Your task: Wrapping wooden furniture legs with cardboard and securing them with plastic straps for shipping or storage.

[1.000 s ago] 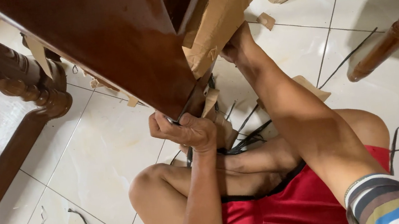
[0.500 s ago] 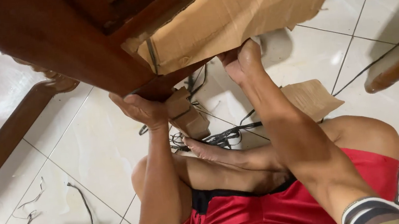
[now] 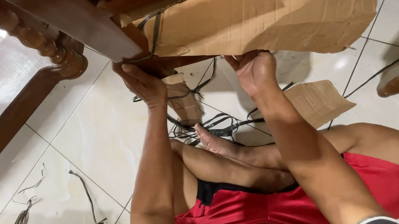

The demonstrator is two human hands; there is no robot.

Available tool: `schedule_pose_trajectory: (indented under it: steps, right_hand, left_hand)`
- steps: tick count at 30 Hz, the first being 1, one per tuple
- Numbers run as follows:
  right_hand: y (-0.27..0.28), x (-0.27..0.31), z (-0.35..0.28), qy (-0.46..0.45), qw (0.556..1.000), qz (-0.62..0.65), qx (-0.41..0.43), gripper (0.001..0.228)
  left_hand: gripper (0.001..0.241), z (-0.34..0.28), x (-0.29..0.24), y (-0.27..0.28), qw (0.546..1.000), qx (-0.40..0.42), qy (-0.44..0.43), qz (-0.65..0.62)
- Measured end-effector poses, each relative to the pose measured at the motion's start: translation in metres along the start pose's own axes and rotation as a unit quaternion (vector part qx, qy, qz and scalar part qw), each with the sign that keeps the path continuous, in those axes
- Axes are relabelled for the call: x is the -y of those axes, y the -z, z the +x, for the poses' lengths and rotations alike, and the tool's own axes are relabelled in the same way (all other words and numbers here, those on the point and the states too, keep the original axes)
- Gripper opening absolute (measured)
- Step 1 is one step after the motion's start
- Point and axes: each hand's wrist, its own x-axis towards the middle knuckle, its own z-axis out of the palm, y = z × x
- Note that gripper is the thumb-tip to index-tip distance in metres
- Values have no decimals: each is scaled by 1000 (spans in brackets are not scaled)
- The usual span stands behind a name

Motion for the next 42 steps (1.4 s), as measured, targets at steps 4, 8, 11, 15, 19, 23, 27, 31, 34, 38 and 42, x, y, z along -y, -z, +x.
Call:
schedule_pose_trajectory:
  steps: [4,8,11,15,19,23,27,31,34,38,42]
  right_hand:
    - [36,-8,23,2,1000,0,20,41]
    - [57,-11,37,1,999,7,43,41]
    - [80,-20,50,7,999,11,36,39]
    - [37,-4,18,-5,999,15,38,38]
    - [29,-4,13,1,998,28,51,40]
    - [24,-2,10,3,998,32,52,41]
    - [35,-4,17,4,998,36,48,43]
    - [65,-14,36,13,998,23,56,41]
    - [78,-20,45,16,998,15,62,40]
    - [73,-18,41,17,998,15,64,40]
    - [79,-19,44,9,999,7,48,40]
  left_hand:
    - [58,-18,-73,6,1000,-10,23,-14]
    - [81,-34,-92,13,998,25,47,-45]
    - [88,-32,-96,14,997,32,59,-43]
    - [98,-31,-83,16,996,48,62,-45]
    - [110,-30,-73,17,995,57,80,-9]
    - [112,-28,-69,18,995,65,79,2]
    - [112,-27,-73,21,995,64,71,-3]
    - [106,-27,-75,25,992,81,93,0]
    - [104,-28,-78,28,991,94,99,-3]
    - [92,-27,-95,34,987,109,103,-53]
    - [87,-27,-105,38,981,125,120,-91]
